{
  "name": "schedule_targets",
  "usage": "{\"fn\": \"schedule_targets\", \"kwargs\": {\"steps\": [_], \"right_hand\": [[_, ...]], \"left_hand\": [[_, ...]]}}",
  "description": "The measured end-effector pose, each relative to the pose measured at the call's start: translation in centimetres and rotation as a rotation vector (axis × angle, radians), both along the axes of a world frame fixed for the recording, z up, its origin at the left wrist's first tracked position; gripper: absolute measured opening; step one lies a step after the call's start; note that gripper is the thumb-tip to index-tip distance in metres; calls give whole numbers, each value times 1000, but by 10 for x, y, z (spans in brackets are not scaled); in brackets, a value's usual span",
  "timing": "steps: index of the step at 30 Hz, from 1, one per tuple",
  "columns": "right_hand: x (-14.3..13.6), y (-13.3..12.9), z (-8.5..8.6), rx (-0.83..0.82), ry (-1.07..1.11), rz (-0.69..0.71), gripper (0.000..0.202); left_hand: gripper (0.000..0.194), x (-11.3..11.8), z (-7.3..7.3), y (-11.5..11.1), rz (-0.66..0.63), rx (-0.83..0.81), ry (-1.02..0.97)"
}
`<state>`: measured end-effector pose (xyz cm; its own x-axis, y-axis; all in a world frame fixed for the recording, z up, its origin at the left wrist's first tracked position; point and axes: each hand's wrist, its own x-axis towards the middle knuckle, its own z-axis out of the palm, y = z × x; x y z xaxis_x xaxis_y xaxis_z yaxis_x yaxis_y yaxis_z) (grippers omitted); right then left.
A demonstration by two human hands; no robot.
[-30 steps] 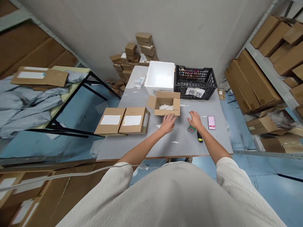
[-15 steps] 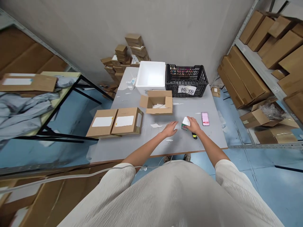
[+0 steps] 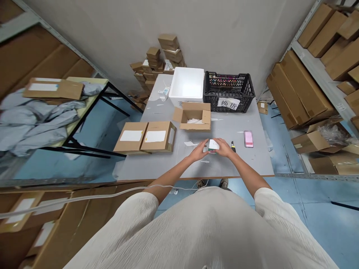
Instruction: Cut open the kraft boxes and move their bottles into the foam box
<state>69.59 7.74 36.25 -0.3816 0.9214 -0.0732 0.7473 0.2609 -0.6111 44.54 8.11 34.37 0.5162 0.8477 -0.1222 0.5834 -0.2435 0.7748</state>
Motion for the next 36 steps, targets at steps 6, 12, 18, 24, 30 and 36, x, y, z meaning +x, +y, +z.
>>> {"fn": "schedule_targets", "kwargs": {"steps": [6,12,18,24,30,36], "right_hand": [[-33,-1,-3,-10,6,83,79],[-51,-7,-10,-60,59,44,83],[-46,-9,-10,-18,93,45,79],[-41,-5,0,-10,33,59,67],[-43,2,16,-33,-27,46,57],[-50,4,28,2,-111,94,55]], "left_hand": [[85,-26,-9,-9,48,-1,-45],[81,-42,-25,-12,129,-81,-127],[79,-45,-23,-4,135,-97,-148],[75,-43,-20,1,127,-62,-159],[76,-43,-15,3,115,-87,-160],[74,-43,-11,5,139,-100,-145]]}}
